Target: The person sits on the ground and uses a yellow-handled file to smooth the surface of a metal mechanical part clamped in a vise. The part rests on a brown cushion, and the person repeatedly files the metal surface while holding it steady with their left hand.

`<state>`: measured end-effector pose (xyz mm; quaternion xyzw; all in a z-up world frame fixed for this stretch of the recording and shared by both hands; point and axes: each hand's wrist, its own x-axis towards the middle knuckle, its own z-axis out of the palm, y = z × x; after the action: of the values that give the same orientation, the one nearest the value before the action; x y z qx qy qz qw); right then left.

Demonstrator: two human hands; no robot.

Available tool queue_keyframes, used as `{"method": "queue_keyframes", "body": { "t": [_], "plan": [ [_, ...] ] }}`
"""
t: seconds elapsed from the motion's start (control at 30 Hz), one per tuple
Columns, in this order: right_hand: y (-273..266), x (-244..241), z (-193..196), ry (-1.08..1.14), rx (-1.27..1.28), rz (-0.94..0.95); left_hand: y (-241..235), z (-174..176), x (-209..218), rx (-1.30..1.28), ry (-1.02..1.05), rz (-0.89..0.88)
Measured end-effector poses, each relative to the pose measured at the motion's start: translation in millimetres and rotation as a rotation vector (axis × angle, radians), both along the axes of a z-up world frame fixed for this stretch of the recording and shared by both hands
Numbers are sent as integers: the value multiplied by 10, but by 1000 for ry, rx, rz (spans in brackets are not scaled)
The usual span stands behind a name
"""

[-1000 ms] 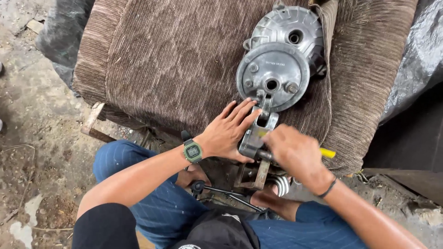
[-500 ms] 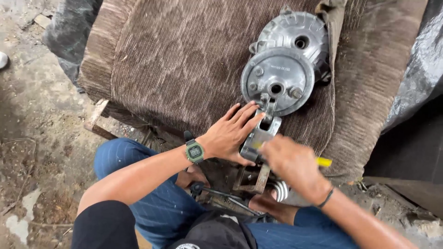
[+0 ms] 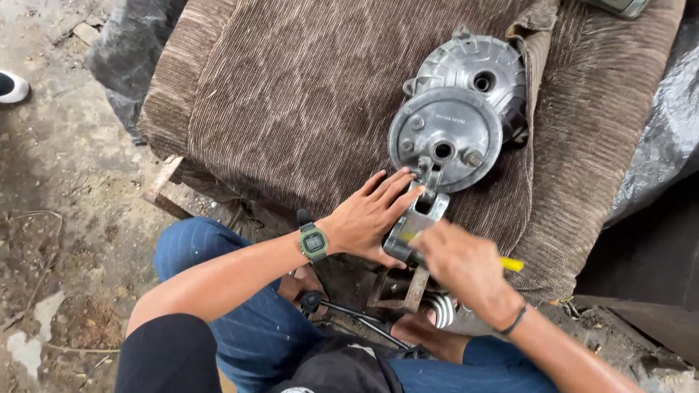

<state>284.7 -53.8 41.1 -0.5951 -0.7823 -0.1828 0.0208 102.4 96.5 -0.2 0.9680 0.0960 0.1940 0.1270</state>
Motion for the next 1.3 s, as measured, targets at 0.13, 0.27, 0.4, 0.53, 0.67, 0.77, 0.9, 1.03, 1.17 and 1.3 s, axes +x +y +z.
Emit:
{"method": "queue_keyframes", "body": {
  "t": [0.13,0.27,0.4,0.53,0.67,0.77,0.9,1.03,1.17,1.3],
  "plan": [
    [68,97,127,-182,18,23,-19,-36,11,-49,32,-10],
    [36,84,84,115,-47,-37,13,5,24,19,31,7],
    [126,222,282,136,-58,-114,-2,-19,25,14,49,15],
    [84,39,212,142,-61,-28,28,20,22,30,27,-5],
    [64,39,221,-98,-24,-60,-14,-16,14,27,35,6],
    [55,34,116,-61,-7,-54,19,-15,39,32,15,4],
    [96,203,231,174,-105,-99,24,-28,45,33,37,11],
    [10,62,200,158,-129,-16,12,-10,35,38,16,2],
    [-7,141,16,185,-182,-92,-6,-12,20,33,22,4],
    [60,153,27,-76,-44,38,2,-34,40,38,24,4]
  ]
}}
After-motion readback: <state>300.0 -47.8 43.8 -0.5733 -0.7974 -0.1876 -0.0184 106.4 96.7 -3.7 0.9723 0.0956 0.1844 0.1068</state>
